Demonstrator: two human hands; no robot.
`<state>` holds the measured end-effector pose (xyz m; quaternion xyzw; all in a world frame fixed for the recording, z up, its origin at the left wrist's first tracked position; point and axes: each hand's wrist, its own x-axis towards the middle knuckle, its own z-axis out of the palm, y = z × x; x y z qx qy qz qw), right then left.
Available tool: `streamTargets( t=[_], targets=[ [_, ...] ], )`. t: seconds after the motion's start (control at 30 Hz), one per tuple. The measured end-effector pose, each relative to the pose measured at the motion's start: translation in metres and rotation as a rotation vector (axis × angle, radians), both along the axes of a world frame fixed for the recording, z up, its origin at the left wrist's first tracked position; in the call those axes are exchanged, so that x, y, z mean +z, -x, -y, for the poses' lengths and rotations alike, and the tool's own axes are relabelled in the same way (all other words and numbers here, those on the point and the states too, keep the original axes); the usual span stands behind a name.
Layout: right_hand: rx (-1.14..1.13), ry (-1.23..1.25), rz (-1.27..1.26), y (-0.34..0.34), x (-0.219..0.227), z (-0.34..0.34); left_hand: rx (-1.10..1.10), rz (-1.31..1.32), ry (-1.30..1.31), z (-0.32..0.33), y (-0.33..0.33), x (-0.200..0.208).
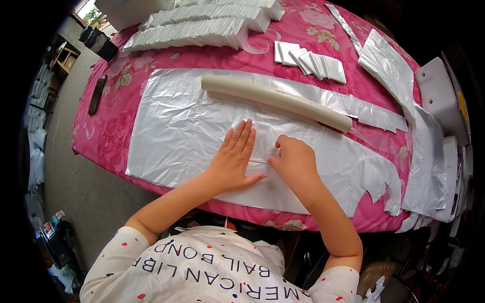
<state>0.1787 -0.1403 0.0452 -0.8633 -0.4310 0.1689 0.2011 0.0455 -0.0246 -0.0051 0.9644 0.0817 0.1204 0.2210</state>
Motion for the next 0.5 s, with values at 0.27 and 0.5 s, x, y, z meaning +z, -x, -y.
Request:
streamTargets(
  t=[0.27,0.5],
  targets=[
    [0.365,-0.284,0.314,0.013,-0.042,-0.046,0.093,-0.242,1.187,-0.015,0.113,0.025],
    [0.532,-0.260,-0.132,0.147,-0.055,-0.059,0.821,-0.252,1.672,0.004,0.187,0.019]
  ],
)
